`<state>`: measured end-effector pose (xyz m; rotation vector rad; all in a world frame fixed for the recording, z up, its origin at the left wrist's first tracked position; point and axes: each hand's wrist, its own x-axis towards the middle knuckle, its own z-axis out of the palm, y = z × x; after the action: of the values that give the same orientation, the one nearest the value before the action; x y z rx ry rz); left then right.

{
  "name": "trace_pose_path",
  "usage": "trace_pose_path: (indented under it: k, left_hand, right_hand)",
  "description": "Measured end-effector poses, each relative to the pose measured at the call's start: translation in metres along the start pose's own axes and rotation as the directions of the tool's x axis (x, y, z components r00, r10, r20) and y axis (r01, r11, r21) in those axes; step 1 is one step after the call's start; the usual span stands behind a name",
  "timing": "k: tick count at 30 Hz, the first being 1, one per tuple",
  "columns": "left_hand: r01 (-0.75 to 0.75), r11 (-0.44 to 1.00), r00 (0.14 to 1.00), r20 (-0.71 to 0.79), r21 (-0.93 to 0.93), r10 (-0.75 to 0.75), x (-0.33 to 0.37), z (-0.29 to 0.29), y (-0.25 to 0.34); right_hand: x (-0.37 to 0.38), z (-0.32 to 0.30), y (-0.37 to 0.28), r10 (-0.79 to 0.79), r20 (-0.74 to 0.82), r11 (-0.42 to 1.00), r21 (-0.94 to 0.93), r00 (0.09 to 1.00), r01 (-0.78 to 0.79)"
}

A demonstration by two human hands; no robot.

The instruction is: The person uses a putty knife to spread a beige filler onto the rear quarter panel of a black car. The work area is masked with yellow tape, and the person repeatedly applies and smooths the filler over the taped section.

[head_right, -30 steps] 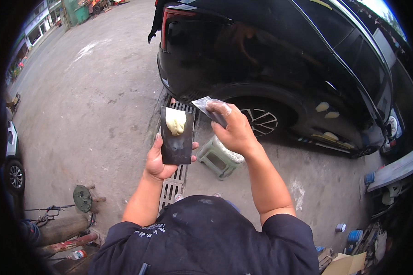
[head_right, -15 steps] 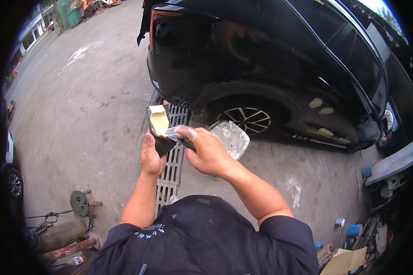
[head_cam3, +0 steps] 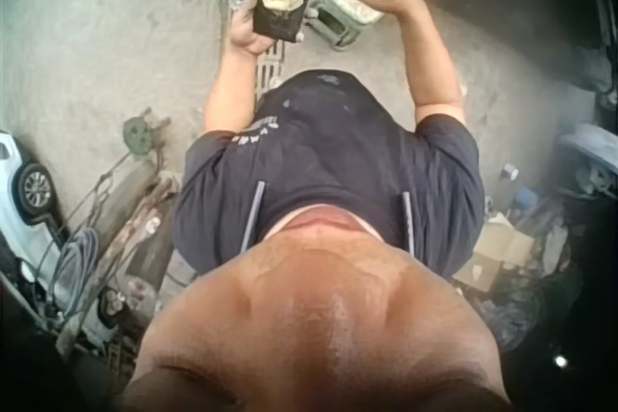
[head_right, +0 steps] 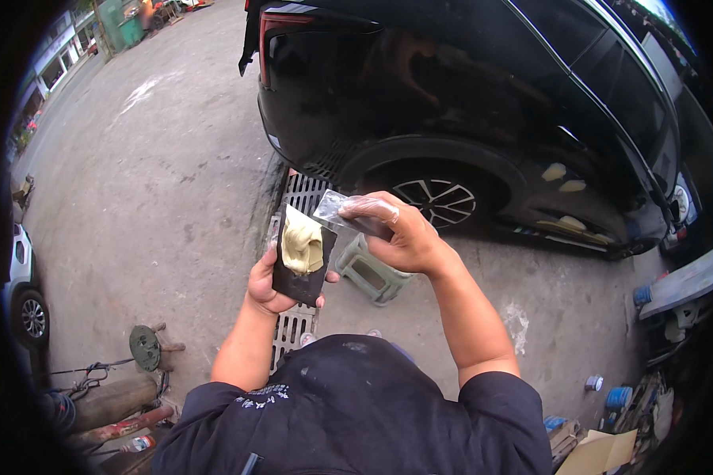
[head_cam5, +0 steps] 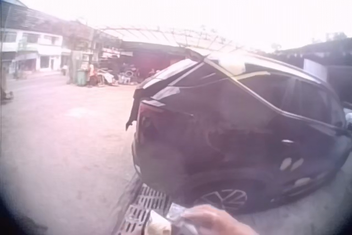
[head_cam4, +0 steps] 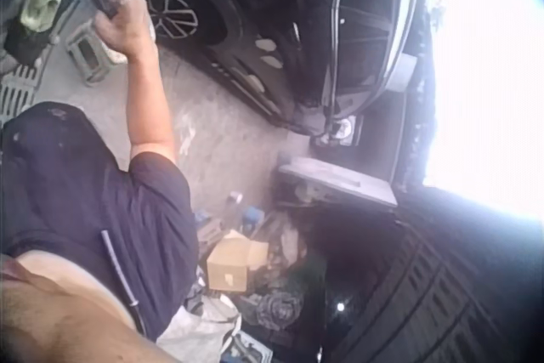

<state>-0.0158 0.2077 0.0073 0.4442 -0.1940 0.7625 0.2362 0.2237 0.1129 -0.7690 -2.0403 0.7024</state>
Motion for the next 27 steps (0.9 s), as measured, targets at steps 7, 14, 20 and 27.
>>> trace_pose_path:
  k: [7, 14, 20, 27]
  left_hand:
    - [-0.262, 0.840, 0.895, -0.206, 0.476, 0.396, 0.022, 0.020, 0.009]
    - [-0.151, 0.309, 0.855, -0.032, 0.939, 0.517, 0.021, 0.008, -0.013]
    - [0.094, 0.813, 0.918, -0.367, 0.574, 0.153, 0.008, 0.013, 0.015]
    - [0.029, 0.999, 1.000, -0.007, -0.046, -0.029, -0.007, 0.001, 0.006]
  right_hand:
    - [-0.045, 0.026, 0.006, 0.563, 0.103, 0.471, 0.776, 0.820, -0.421]
    - [-0.006, 0.050, 0.007, 0.597, 0.117, 0.255, 0.910, 0.793, -0.327]
    - [0.010, -0.003, -0.011, 0.212, -0.134, 0.629, 0.777, 0.968, -0.031]
    - [0.015, 0.020, -0.023, -0.176, 0.083, 0.797, 0.597, 0.981, 0.093]
